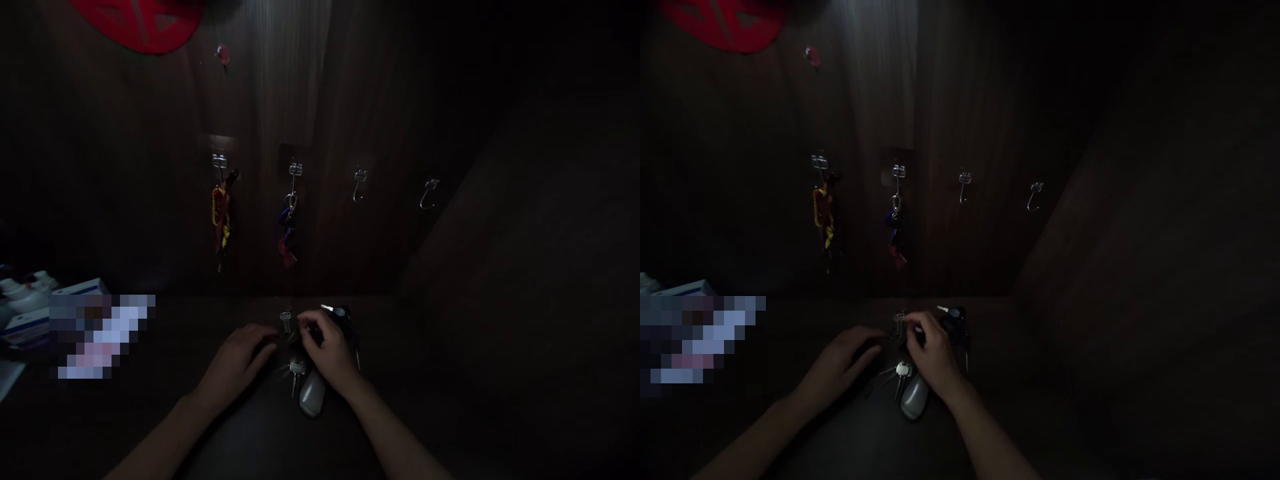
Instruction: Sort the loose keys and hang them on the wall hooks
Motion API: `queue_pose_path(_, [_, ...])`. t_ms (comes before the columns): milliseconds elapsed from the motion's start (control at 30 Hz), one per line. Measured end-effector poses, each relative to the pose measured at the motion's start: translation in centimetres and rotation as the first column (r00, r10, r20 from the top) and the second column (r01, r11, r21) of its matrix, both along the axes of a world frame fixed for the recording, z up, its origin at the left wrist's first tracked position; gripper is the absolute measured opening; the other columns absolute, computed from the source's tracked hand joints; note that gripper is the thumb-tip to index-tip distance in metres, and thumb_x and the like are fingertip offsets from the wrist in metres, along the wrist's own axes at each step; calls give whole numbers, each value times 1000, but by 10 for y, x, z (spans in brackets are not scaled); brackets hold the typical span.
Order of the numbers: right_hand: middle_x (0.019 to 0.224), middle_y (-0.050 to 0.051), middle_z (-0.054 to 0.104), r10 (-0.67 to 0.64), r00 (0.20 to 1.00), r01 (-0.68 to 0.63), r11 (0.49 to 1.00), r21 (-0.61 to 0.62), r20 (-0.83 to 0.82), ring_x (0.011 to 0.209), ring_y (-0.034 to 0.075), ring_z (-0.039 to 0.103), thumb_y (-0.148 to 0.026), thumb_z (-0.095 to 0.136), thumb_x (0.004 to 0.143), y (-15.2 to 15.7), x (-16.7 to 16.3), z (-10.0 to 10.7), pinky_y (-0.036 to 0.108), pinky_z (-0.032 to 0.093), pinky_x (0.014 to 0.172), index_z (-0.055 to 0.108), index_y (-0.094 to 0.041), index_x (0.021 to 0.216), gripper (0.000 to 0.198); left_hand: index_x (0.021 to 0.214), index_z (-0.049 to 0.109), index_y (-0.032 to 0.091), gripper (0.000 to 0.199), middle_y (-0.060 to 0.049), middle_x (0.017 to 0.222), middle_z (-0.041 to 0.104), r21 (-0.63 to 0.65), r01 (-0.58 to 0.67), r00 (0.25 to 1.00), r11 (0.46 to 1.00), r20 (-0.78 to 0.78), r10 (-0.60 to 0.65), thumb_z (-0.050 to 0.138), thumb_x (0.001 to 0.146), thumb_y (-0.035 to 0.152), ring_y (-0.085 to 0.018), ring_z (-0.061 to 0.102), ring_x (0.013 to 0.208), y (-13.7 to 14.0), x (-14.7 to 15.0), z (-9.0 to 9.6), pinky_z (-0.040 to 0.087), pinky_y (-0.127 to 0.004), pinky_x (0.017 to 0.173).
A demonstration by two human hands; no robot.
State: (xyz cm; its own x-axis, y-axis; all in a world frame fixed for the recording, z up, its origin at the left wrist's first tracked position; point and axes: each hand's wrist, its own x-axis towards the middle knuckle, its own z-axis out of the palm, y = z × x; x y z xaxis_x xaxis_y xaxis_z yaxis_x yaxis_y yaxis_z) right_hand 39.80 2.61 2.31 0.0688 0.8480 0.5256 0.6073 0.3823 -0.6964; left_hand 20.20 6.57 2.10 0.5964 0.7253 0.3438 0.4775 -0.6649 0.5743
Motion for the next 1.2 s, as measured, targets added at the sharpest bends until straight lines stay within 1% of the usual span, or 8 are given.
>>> queue_pose_path(67, [90,3,64,68,997,-69,996,50,30,86,17,60,-11,48,81,-2,-3,0,30,47,78,58,-22,96,21,111,57,27,24,-3,104,67,-8,-15,998,1000,64,16,49,89,30,-21,61,94,-3,3,-2,48,-36,85])
queue_pose_path(133, [90,3,65,119,991,-124,988,96,57,86,16,61,-11,50,81,-5,-7,-1,29,48,77,58,-22,97,21,107,60,27,22,-2,100,68,-25,-11,996,1000,84,13,51,87,30,-20,63,91,-5,5,-3,49,-35,83])
queue_pose_path(267, [87,2,66,128,991,-130,984,122,28,83,16,62,-12,53,80,-8,-14,-2,27,48,76,59,-23,96,20,99,64,27,17,-1,94,70,-107,3,991,994,137,12,54,85,28,-19,64,88,-9,11,-2,50,-31,80])
queue_pose_path(467, [85,1,66,73,988,-70,997,29,-136,82,16,62,-18,55,80,-6,-16,-3,28,48,74,58,-23,94,15,91,64,24,15,-1,89,69,-266,23,979,964,203,33,53,83,28,-18,64,83,-15,16,6,50,-28,73])
queue_pose_path(567, [86,1,66,65,979,-73,997,-37,-191,84,16,62,-19,55,81,-5,-16,0,28,48,74,59,-23,92,13,91,63,24,15,0,87,69,-309,34,969,951,242,44,53,82,29,-17,64,82,-18,17,10,50,-27,74])
queue_pose_path(733, [82,1,66,48,973,-64,996,-64,-226,80,16,62,-21,55,80,-6,-18,3,27,47,72,61,-22,86,8,93,63,24,17,1,83,69,-363,-1,945,932,304,119,54,78,28,-17,64,79,-19,19,16,50,-27,75])
queue_pose_path(900, [82,1,68,40,958,-79,988,-130,-283,77,16,63,-23,58,78,-9,-23,3,25,48,68,63,-21,88,11,93,60,24,17,2,80,69,-377,-35,918,925,354,179,55,79,31,-17,65,76,-17,19,10,51,-26,71])
queue_pose_path(1200, [78,1,69,-8,953,-52,980,-192,-302,76,16,64,-21,59,77,-9,-27,3,25,47,69,65,-20,83,9,95,62,28,15,2,90,72,-280,-17,941,960,320,110,53,83,31,-17,68,85,-15,18,0,52,-24,76])
